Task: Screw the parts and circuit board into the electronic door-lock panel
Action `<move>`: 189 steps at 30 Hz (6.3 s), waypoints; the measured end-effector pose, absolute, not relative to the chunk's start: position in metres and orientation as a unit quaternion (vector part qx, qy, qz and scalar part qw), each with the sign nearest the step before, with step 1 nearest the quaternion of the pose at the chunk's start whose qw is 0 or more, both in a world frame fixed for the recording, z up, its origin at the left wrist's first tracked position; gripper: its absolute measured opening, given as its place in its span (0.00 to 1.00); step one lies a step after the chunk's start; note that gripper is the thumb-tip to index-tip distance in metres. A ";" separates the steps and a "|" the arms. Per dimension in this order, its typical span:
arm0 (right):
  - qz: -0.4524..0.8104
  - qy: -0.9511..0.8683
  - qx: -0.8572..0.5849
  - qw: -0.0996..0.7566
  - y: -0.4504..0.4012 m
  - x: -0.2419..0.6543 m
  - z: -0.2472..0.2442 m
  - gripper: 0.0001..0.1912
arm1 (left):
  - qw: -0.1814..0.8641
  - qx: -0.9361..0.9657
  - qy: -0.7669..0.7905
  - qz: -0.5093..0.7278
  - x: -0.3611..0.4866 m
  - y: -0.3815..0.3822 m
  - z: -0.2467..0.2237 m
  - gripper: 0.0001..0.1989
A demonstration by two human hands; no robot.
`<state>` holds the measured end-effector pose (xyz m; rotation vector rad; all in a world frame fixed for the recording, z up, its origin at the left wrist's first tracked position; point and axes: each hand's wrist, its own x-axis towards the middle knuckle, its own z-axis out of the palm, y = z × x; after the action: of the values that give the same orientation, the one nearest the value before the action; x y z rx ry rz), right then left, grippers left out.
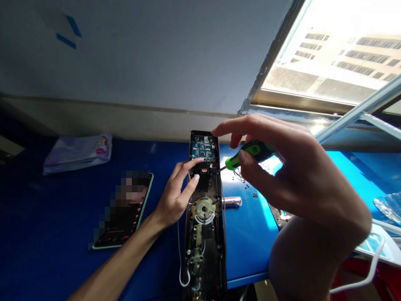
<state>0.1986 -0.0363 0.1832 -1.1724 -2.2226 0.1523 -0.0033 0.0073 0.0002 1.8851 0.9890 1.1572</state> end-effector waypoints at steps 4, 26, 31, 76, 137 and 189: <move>0.037 -0.820 -0.471 0.323 -0.033 0.195 0.180 0.11 | 0.344 0.723 0.393 0.453 -0.002 0.008 -0.001 0.20; 0.007 -0.807 -0.467 0.362 -0.020 0.203 0.172 0.13 | 0.351 0.718 0.387 0.459 -0.002 0.010 -0.001 0.17; 0.035 -0.824 -0.447 0.346 -0.024 0.207 0.174 0.10 | 0.349 0.721 0.386 0.458 -0.001 0.011 0.000 0.18; 0.028 -0.813 -0.446 0.374 -0.021 0.203 0.173 0.12 | 0.212 0.756 0.414 0.460 -0.003 0.005 0.008 0.18; 0.068 -0.832 -0.450 0.318 -0.027 0.209 0.178 0.29 | 0.219 0.782 0.378 0.445 -0.002 -0.001 0.015 0.17; 0.053 -0.774 -0.405 0.484 -0.026 0.204 0.174 0.18 | 0.119 0.784 0.354 0.496 -0.002 0.000 0.019 0.14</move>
<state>0.2043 -0.0264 0.1742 -0.9875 -1.8840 0.1281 -0.0015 0.0004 0.0192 2.2902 1.0354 1.4509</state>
